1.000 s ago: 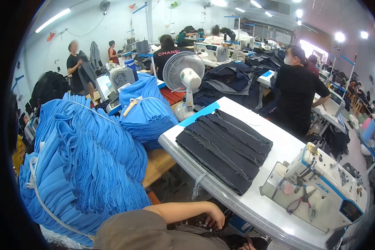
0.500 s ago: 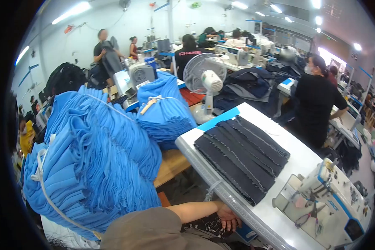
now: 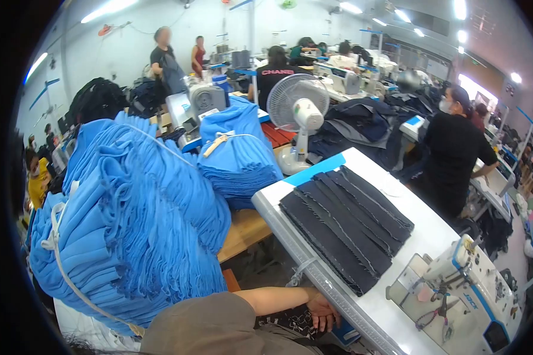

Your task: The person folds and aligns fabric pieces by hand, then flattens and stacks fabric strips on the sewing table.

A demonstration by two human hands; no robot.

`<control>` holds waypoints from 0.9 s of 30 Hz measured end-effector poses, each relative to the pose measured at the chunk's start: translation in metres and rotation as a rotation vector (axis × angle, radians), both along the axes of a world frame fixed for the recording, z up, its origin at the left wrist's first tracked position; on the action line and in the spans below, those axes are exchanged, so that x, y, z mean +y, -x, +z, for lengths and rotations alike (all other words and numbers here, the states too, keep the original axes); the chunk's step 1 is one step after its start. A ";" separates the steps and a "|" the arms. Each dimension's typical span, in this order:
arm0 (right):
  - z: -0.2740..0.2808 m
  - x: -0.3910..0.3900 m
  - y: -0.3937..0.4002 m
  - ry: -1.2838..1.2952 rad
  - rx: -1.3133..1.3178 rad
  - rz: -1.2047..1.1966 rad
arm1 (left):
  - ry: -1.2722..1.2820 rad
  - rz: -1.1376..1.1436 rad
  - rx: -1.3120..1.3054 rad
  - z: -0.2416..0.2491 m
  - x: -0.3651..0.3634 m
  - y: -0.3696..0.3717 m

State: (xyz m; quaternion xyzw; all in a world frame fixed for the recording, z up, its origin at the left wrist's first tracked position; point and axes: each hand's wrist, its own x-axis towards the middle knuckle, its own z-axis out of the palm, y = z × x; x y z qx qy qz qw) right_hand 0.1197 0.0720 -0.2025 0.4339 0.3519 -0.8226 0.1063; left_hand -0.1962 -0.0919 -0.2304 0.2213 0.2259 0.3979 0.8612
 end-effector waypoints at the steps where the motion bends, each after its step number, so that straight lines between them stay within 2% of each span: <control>1: -0.009 0.000 -0.005 0.030 0.076 -0.007 | -0.002 -0.038 -0.004 0.000 -0.001 -0.002; 3: -0.028 0.003 -0.025 0.064 0.236 -0.059 | 0.038 0.031 0.011 0.004 -0.005 -0.001; 7: -0.062 0.022 -0.053 0.077 0.565 -0.100 | 0.018 0.008 0.006 0.013 -0.010 -0.001; 8: -0.084 0.040 -0.056 0.061 0.566 -0.120 | 0.038 0.038 0.018 0.013 -0.009 0.001; 10: -0.141 0.073 -0.059 1.271 0.424 -0.072 | 0.009 0.020 0.045 0.012 -0.008 0.002; 11: -0.181 0.069 -0.060 1.056 0.798 0.063 | -0.008 0.024 0.074 0.012 -0.009 0.002; 12: -0.167 0.066 -0.058 1.058 0.797 0.060 | -0.005 0.023 0.072 0.014 -0.010 0.002; 14: -0.099 0.055 -0.040 1.494 0.502 0.059 | 0.035 0.043 -0.005 0.021 -0.010 0.002; 15: -0.121 0.058 -0.043 1.498 0.503 0.059 | 0.040 0.044 -0.003 0.019 -0.010 0.003; 17: -0.147 0.053 -0.042 0.902 0.715 0.059 | 0.037 0.047 -0.030 0.016 -0.011 0.002; 18: -0.119 0.043 -0.043 0.904 0.715 0.055 | 0.041 0.044 -0.032 0.013 -0.012 0.002; 20: -0.034 0.020 -0.040 -0.051 0.132 0.011 | 0.038 0.064 -0.053 0.013 -0.012 0.004; 21: -0.037 0.022 -0.033 -0.050 0.129 0.006 | 0.040 0.058 -0.056 0.014 -0.011 0.006; 23: -0.067 0.027 -0.020 0.431 0.321 -0.261 | 0.014 0.072 -0.097 0.011 -0.013 0.005; 24: -0.084 0.033 -0.023 0.357 0.400 -0.151 | 0.038 0.023 -0.027 0.004 -0.007 0.006; 25: -0.071 0.023 -0.017 0.217 0.262 -0.273 | -0.163 -0.046 0.224 0.004 -0.005 0.003; 26: -0.070 0.023 -0.017 0.270 0.325 -0.253 | 0.150 -0.102 0.431 0.022 0.001 -0.017; 27: -0.069 0.024 -0.022 0.245 0.302 -0.240 | 0.183 -0.148 0.362 0.041 0.003 -0.021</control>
